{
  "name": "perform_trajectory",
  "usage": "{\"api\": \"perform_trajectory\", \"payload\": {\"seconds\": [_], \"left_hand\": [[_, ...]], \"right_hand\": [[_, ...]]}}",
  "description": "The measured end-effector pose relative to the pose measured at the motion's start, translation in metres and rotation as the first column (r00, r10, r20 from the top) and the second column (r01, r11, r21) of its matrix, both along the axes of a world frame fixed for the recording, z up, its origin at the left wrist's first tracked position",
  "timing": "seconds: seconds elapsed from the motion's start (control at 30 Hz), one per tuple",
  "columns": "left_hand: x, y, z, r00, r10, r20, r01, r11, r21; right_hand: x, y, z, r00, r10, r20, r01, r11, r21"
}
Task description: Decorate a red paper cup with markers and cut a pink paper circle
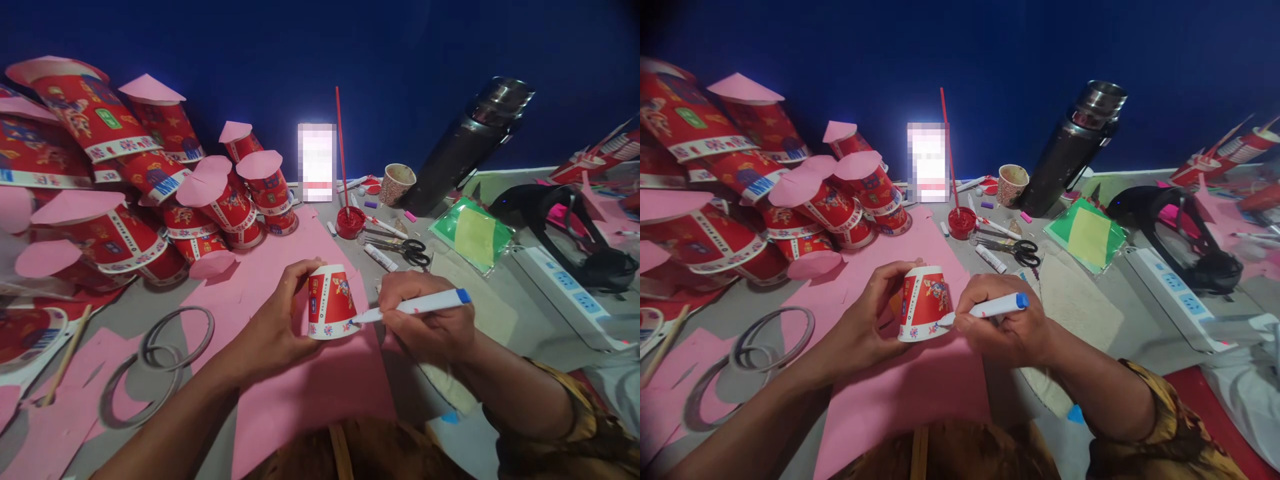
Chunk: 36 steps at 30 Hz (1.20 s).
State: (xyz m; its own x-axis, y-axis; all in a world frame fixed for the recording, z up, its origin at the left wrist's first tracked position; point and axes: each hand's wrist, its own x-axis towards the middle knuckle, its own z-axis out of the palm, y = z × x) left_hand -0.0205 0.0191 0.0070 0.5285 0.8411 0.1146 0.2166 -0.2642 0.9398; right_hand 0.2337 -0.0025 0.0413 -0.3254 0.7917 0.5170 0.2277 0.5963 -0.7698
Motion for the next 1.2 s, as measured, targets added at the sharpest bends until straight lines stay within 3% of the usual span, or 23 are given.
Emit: {"api": "perform_trajectory", "payload": {"seconds": [1.2], "left_hand": [[0.0004,-0.0011,0.0070,0.998,0.002,-0.064,-0.004,1.000,-0.030]], "right_hand": [[-0.0020,-0.0021,0.0018,0.998,0.056,0.030,-0.056,0.998,0.012]]}}
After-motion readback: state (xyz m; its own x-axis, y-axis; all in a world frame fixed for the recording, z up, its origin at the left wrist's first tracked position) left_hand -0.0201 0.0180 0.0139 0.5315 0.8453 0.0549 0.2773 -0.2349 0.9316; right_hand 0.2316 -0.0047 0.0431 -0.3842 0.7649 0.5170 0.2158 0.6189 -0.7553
